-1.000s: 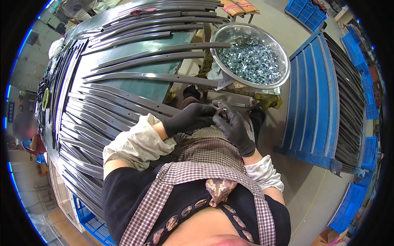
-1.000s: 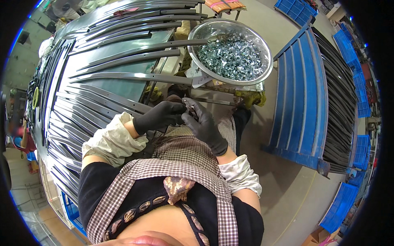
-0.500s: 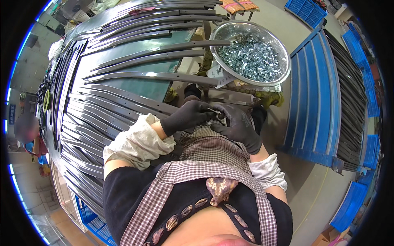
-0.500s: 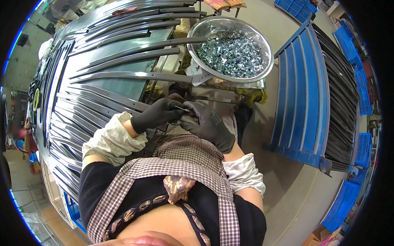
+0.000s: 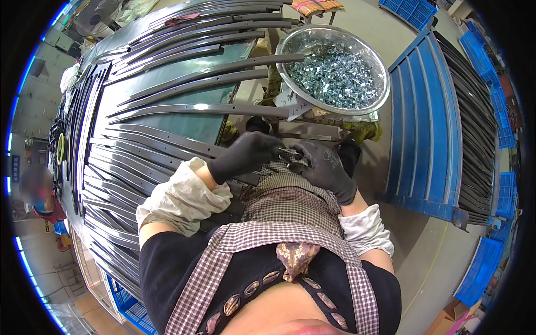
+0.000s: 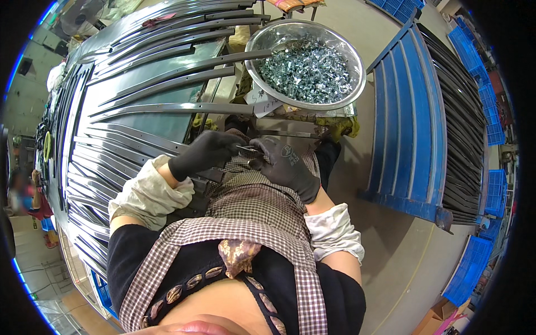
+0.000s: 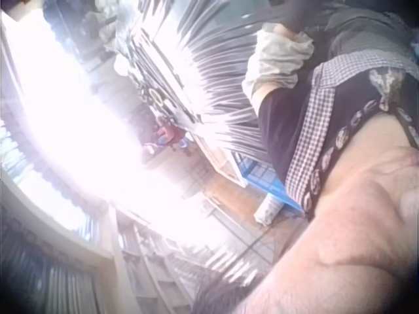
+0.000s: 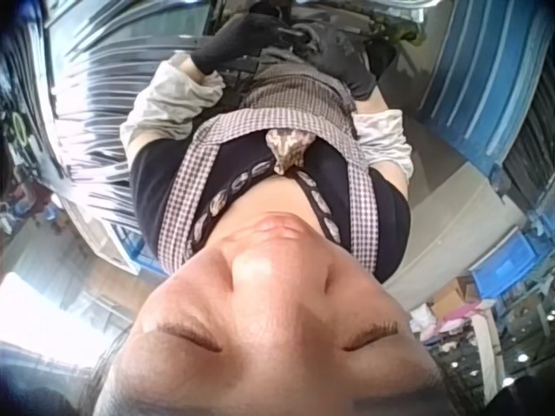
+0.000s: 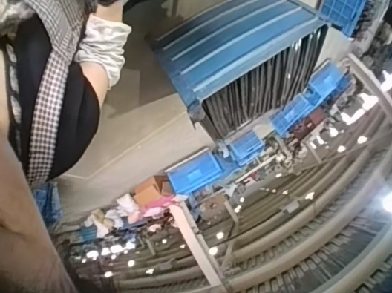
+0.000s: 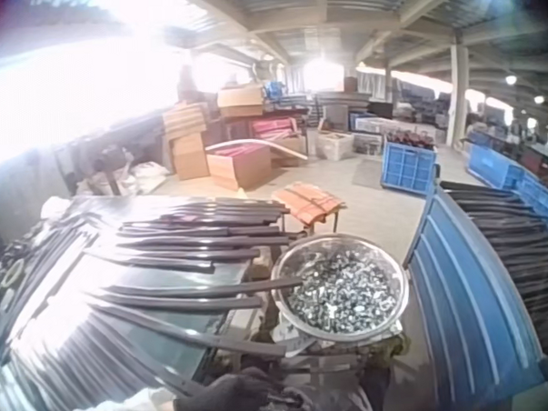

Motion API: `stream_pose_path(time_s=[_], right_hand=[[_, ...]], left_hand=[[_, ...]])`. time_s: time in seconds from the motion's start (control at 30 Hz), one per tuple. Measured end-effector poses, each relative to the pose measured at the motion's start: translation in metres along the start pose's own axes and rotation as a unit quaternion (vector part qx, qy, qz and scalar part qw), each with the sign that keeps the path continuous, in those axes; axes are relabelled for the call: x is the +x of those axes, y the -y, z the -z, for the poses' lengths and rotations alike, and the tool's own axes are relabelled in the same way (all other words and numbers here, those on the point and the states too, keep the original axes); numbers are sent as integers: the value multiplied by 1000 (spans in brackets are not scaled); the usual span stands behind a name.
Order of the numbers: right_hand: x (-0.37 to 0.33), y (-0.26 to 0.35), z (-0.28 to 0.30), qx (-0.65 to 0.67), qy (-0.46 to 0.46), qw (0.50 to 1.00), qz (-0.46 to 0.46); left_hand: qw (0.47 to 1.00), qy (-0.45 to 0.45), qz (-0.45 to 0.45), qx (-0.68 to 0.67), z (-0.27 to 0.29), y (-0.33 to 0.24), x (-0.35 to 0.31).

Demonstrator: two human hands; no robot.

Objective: The person repeatedly picks up long metal frame pieces and small metallic fasteners from a bowl, then inserts the fasteners into pre-drilled holes along the frame. The person works one frame at a time, placing each completed piece aside on a nearby rack.

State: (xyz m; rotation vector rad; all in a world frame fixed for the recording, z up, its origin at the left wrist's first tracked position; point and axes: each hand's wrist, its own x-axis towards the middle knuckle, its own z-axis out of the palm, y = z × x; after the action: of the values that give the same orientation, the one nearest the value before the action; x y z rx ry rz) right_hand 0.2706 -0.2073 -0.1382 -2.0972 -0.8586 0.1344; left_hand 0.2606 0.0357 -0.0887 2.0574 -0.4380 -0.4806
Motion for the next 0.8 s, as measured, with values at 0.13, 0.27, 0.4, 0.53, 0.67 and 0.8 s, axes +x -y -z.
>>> stream_pose_path(time_s=[0.13, 0.27, 0.4, 0.53, 0.67, 0.8], right_hand=[[11, -21, 6, -26, -26, 999, -35], [26, -42, 6, -64, -59, 995, -45], [36, -52, 6, -102, -65, 992, -23], [40, -56, 6, -94, -36, 994, 36], [47, -61, -11, -14, -18, 1000, 8], [54, -77, -17, -3, -17, 1000, -2]], left_hand=[[922, -174, -175, 298, 35, 24, 25], [902, -130, -164, 379, 46, 75, 42], [935, -76, -123, 323, 36, 76, 36], [938, -93, -147, 299, 36, 81, 38], [937, -94, -158, 298, 36, 82, 40], [943, -71, -123, 302, 39, 77, 39]])
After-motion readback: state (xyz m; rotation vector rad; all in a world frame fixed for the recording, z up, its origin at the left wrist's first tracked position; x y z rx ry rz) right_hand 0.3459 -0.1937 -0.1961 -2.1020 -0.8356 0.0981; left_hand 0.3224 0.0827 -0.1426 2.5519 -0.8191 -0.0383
